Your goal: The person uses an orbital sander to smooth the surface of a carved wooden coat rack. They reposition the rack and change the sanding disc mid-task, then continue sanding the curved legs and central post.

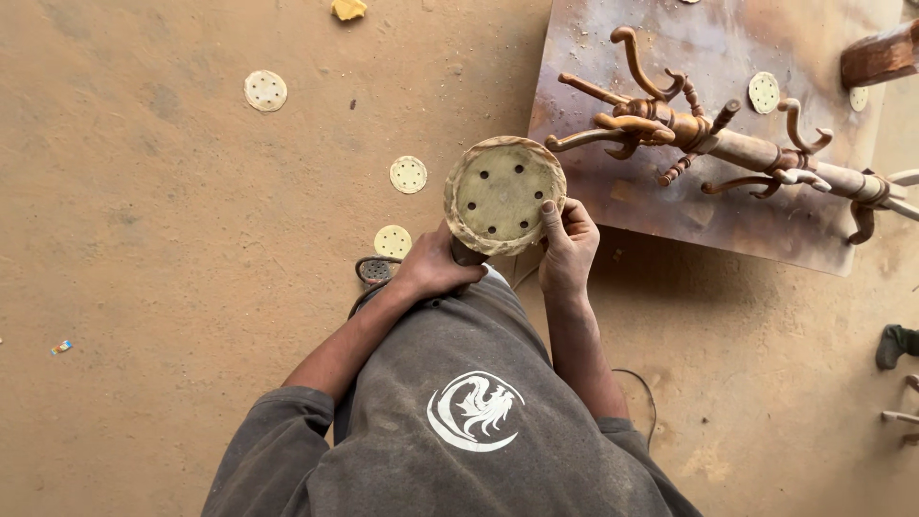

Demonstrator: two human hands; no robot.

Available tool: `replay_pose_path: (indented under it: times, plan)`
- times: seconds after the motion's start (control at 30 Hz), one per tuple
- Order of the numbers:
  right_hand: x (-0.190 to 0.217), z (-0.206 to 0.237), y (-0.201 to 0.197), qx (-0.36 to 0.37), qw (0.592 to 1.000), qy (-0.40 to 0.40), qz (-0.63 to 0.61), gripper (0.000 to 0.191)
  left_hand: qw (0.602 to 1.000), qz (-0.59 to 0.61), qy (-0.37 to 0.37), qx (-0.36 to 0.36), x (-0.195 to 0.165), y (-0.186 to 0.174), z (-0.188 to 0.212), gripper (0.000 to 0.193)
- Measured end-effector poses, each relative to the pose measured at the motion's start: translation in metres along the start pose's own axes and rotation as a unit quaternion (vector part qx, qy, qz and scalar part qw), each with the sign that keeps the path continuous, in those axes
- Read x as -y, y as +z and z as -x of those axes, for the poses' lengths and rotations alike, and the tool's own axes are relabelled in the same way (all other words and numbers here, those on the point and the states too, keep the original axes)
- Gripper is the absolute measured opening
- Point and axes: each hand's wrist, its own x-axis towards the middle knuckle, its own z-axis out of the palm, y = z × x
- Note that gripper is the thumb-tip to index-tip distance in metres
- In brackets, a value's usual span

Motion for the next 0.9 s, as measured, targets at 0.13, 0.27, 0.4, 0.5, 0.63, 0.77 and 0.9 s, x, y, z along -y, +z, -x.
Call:
replay_pose_path:
  times: [0.13,0.27,0.4,0.5,0.63,0.77,0.9]
  plan:
    - [0.016,0.014,0.017,0.006,0.978,-0.149,0.146,0.047,1.0,0.004,-0.009,0.018,0.0,-0.002,-0.002,0.088]
    - [0.031,0.028,0.028,0.078,0.731,-0.5,0.458,0.061,0.996,-0.037,-0.056,0.054,0.002,-0.001,-0.008,0.1]
    - [0.026,0.026,0.029,0.164,0.66,-0.493,0.543,0.036,0.998,-0.032,-0.03,0.047,0.01,0.004,-0.012,0.092]
    - [0.019,0.018,0.022,0.158,0.666,-0.48,0.549,0.019,0.998,-0.044,-0.012,0.035,0.015,0.009,-0.014,0.085]
    - [0.025,0.012,0.012,0.157,0.7,-0.487,0.497,0.023,0.995,0.045,-0.053,0.068,0.013,0.014,-0.016,0.069]
    - [0.047,0.01,0.006,0.055,0.833,-0.379,0.4,0.003,0.996,0.014,-0.04,0.081,-0.002,0.012,-0.011,0.061]
    - [0.062,0.0,-0.003,-0.049,0.887,-0.332,0.316,0.003,0.996,-0.024,0.047,0.069,-0.015,0.006,-0.004,0.068]
